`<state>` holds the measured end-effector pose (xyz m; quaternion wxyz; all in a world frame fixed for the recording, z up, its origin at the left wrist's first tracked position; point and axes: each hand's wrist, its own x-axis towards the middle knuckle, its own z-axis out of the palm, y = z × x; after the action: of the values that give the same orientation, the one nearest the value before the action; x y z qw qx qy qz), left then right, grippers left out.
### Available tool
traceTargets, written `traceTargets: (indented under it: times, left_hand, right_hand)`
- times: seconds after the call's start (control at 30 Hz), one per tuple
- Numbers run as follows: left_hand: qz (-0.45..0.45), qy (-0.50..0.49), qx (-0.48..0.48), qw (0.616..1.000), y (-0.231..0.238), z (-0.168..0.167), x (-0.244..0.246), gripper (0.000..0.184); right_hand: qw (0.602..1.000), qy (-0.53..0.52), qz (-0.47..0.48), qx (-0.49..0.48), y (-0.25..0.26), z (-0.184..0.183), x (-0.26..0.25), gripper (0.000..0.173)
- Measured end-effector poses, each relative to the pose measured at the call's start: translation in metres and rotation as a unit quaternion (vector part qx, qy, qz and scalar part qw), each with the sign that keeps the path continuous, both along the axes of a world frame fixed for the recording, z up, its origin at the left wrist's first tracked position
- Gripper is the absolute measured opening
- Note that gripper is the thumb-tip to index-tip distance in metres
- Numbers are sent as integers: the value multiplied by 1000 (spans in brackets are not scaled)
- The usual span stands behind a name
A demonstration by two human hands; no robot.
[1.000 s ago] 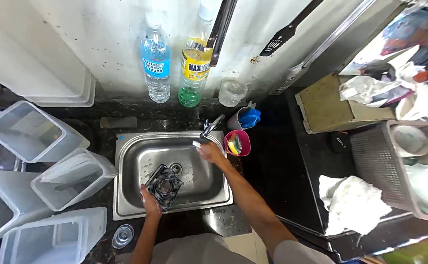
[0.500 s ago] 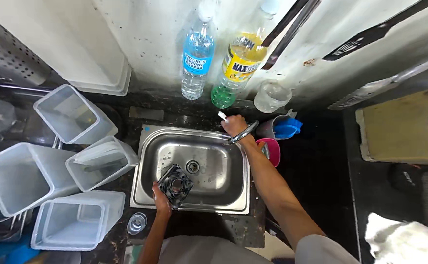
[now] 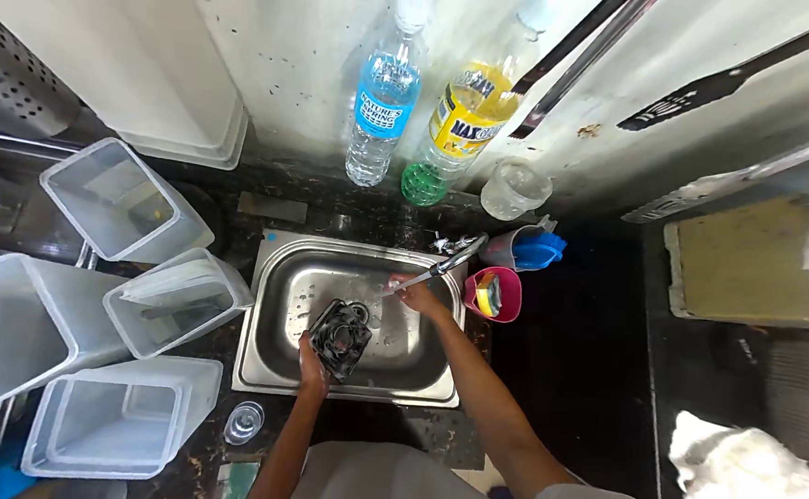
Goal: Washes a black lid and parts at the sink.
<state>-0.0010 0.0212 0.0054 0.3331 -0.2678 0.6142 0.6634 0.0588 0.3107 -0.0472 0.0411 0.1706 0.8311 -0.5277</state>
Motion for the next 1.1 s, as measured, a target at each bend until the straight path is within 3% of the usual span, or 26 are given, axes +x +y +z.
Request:
traceTargets:
  times: [0.1, 0.27, 0.37, 0.5, 0.63, 0.73, 0.83, 0.93, 1.1]
  left_hand:
    - [3, 1, 1, 1000, -3, -4, 1, 57]
    - [2, 7, 7, 1000, -5, -1, -2, 54]
    - [3, 15, -2, 1000, -4, 3, -5, 56]
    - [16, 14, 4, 1000, -4, 4, -7, 56]
    - [15, 11, 8, 1000, -5, 5, -5, 57]
    - [25, 22, 18, 999, -4, 1, -5, 57]
    - [31, 29, 27, 999, -6, 1, -7, 58]
    - [46, 33, 31, 998, -11, -4, -8, 58]
    - [62, 30, 24, 997, -13, -9, -8, 59]
  right_hand:
    - [999, 31, -35, -24, -4, 8, 12, 16]
    - [998, 57, 5, 39, -9, 29, 13, 14]
    - [998, 52, 5, 23, -12, 39, 9, 16]
    - [991, 32, -57, -114, -19, 49, -2, 26]
    - [942, -28, -130, -308, -21, 11, -24, 38]
    - [912, -107, -100, -382, -19, -11, -46, 60]
    - [871, -210, -81, -437, -19, 1, -64, 51]
    - [866, -269, -83, -414, -20, 0, -77, 24]
    - [891, -303, -132, -311, -25, 2, -88, 32]
